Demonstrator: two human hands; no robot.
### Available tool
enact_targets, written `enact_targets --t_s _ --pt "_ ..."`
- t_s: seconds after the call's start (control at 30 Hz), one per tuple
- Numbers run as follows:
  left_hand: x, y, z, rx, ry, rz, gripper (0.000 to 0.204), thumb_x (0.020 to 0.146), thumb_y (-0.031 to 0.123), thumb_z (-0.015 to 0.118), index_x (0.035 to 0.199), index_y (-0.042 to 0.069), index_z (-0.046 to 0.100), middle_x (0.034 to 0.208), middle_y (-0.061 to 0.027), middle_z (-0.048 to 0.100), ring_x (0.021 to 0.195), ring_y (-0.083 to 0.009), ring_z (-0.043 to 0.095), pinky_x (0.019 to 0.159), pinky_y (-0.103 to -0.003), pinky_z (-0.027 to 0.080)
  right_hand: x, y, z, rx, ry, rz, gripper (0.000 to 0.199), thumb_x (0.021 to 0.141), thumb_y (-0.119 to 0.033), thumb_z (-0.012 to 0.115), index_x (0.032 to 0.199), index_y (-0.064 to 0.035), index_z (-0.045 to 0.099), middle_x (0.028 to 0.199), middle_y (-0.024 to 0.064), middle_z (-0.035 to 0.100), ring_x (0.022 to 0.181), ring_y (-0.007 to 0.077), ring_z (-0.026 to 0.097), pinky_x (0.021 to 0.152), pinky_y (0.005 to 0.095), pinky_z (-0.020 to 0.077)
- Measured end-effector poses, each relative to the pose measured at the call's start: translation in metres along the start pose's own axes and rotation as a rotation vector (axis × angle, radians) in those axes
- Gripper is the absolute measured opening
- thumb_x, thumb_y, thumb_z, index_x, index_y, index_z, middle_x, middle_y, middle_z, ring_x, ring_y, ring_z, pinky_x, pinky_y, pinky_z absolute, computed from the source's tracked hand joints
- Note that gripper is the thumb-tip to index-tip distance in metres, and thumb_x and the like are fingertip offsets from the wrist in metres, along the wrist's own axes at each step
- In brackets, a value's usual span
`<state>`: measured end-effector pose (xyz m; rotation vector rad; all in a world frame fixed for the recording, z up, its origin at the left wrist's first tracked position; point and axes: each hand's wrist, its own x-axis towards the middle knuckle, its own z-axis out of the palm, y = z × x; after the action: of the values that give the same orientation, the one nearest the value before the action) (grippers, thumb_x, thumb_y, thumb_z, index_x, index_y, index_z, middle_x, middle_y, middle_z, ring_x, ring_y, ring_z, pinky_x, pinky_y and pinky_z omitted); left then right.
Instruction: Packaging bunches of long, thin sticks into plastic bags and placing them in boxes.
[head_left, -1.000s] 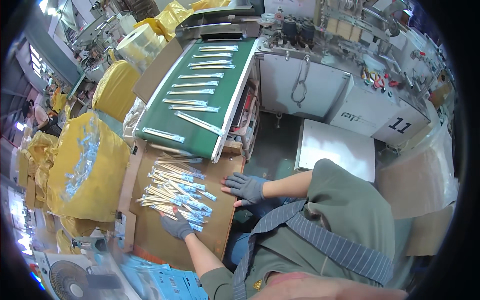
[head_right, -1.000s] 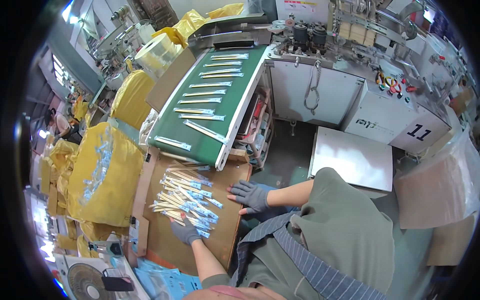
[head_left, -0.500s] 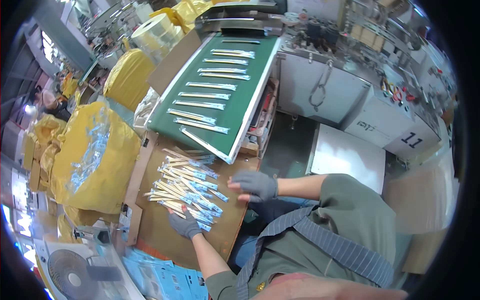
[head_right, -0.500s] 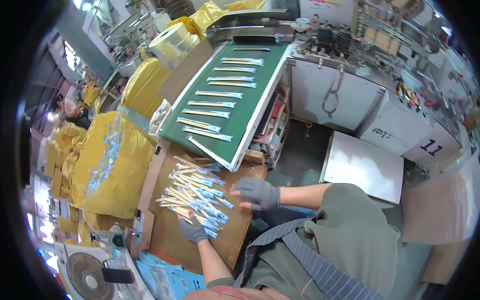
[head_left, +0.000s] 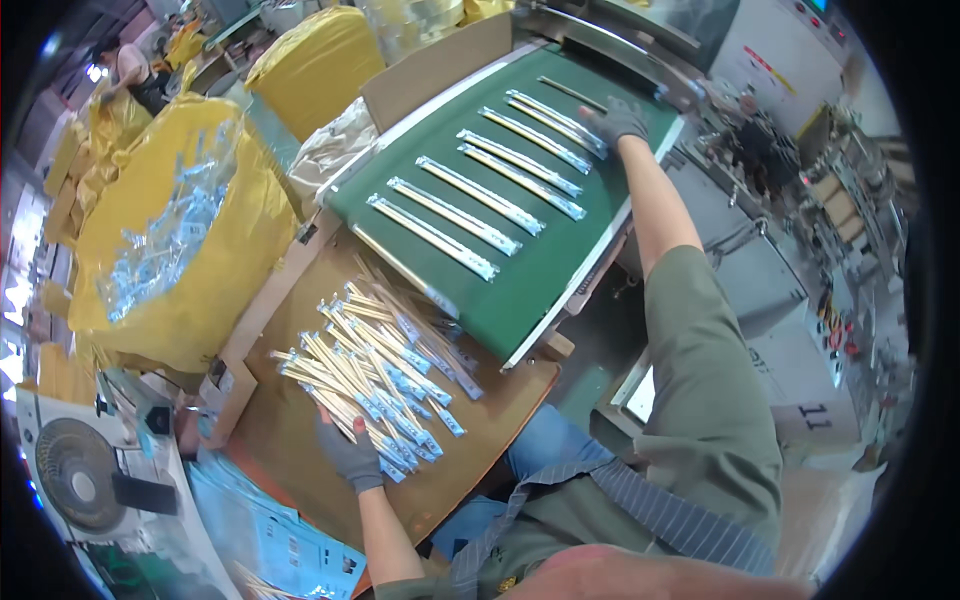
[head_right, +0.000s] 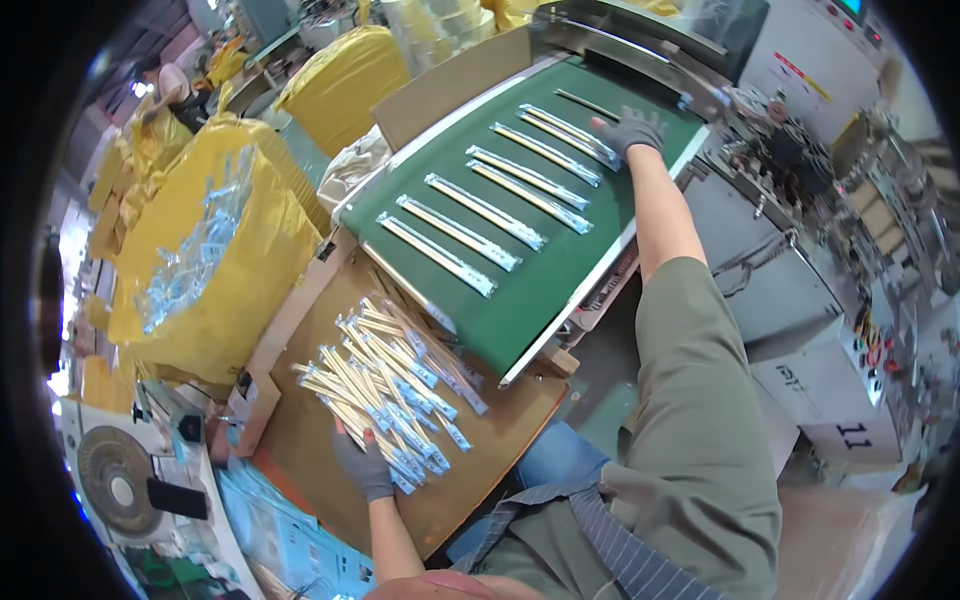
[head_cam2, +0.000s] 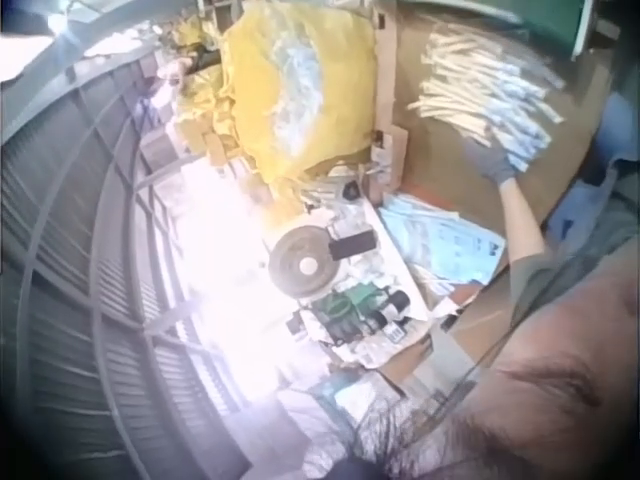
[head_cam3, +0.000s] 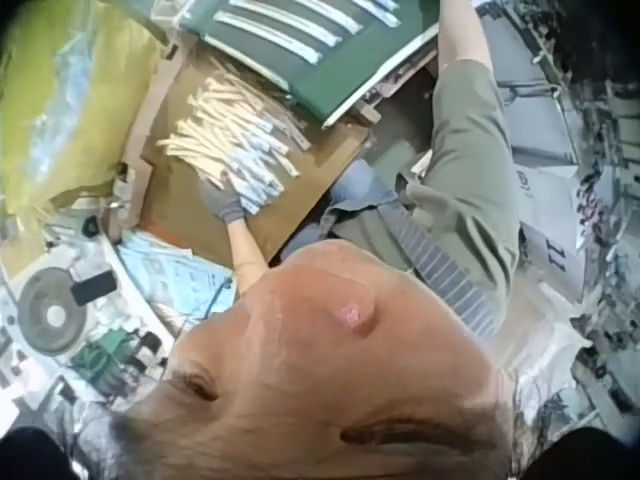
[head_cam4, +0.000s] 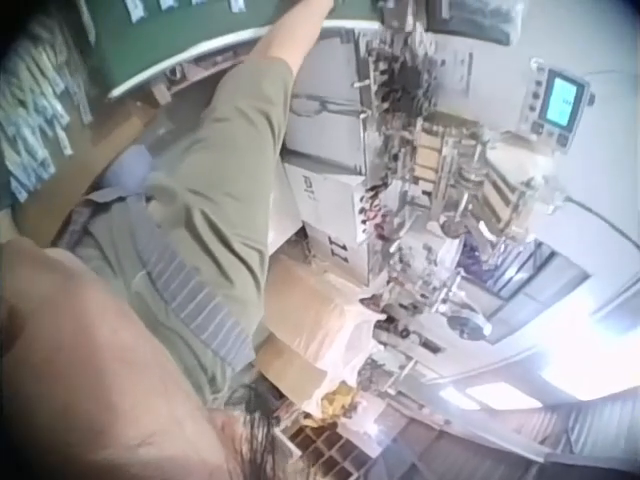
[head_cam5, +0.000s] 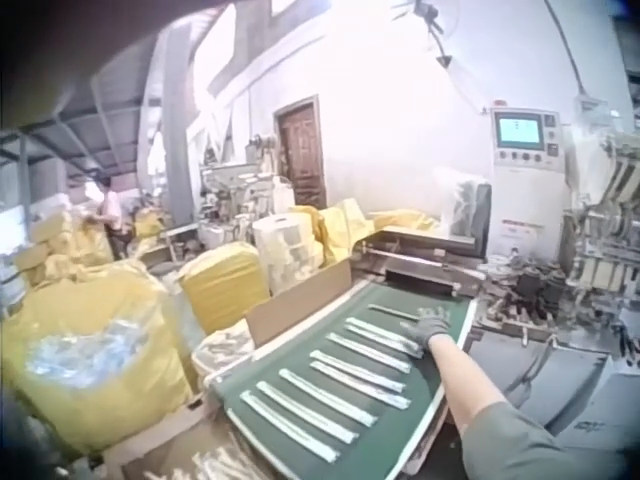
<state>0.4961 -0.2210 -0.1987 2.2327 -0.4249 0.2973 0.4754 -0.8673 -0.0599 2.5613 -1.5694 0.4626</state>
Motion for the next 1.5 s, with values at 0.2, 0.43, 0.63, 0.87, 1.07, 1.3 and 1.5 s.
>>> enact_targets --t_s 0.2,0.43,0.63,0.87,1.07,1.3,1.5 --pt "-0.008 -0.011 -0.007 0.12 0.033 0.006 0.069 0.084 0.042 0.059 0.133 -0.003 0.04 0.128 -0.0233 0.047 0.119 -0.0366 0.044 0.102 -0.042 0.032 -0.042 -0.052 0.007 0.514 -0.3 -0.474 0.066 0.085 -0.057 0.051 0.123 -0.0038 0.051 0.121 0.0198 0.056 0.113 0.0321 0.053 0.095 0.034 0.0409" --pt "-0.004 -0.012 -0.001 0.22 0.056 0.026 0.062 0.081 0.037 0.064 0.127 -0.001 0.047 0.124 -0.0232 0.051 0.115 -0.0375 0.046 0.1 -0.041 0.034 -0.252 -0.146 -0.038 0.57 -0.224 -1.061 0.069 0.088 -0.05 0.047 0.132 0.0026 0.038 0.134 0.0261 0.04 0.127 0.0397 0.036 0.106 0.0406 0.029" --pt "0.014 0.003 0.028 -0.138 0.043 -0.212 0.064 0.088 0.044 0.055 0.125 -0.008 0.046 0.118 -0.0265 0.052 0.108 -0.0396 0.05 0.095 -0.039 0.038 -0.354 -0.237 -0.034 0.465 -0.31 -0.881 0.092 0.08 -0.065 0.048 0.134 0.0093 0.032 0.136 0.0313 0.035 0.127 0.0402 0.036 0.105 0.0395 0.0295" --pt "0.06 0.028 0.036 -1.261 -0.049 -0.69 0.067 0.089 0.05 0.052 0.123 -0.007 0.048 0.112 -0.0152 0.059 0.097 -0.0201 0.057 0.083 -0.03 0.046 -0.4 -0.269 -0.026 0.488 -0.687 -0.665 0.106 0.06 -0.072 0.061 0.128 0.008 0.042 0.112 0.0267 0.058 0.102 0.0357 0.059 0.09 0.039 0.0448" --pt "0.045 0.045 0.01 -0.964 0.013 -0.759 0.042 0.077 0.026 0.075 0.106 -0.001 0.062 0.098 -0.0069 0.063 0.088 -0.0149 0.058 0.079 -0.027 0.046 -0.42 -0.263 -0.019 1.386 -1.59 -0.125 0.043 0.075 -0.031 0.07 0.101 0.0017 0.063 0.084 0.0126 0.066 0.073 0.019 0.064 0.067 0.0312 0.0514" --pt "0.048 0.095 -0.101 -1.018 -0.119 -0.115 0.057 0.066 0.009 0.08 0.116 0.0 0.054 0.107 -0.0078 0.061 0.096 -0.0141 0.058 0.084 -0.028 0.047 -0.431 -0.246 -0.126 1.918 -1.186 -0.613 0.085 0.071 -0.03 0.077 0.136 0.0023 0.032 0.12 0.0104 0.052 0.107 0.0164 0.051 0.093 0.0297 0.0412" --pt "0.016 0.071 -0.108 -0.951 -0.267 0.001 0.104 0.064 0.01 0.079 0.144 0.004 0.012 0.126 -0.0126 0.051 0.11 -0.0215 0.055 0.091 -0.036 0.046 -0.429 -0.218 -0.118 1.786 -1.283 -0.999 0.11 0.063 -0.018 0.083 0.144 -0.0025 0.011 0.131 0.0104 0.042 0.116 0.0199 0.045 0.1 0.0327 0.0354"
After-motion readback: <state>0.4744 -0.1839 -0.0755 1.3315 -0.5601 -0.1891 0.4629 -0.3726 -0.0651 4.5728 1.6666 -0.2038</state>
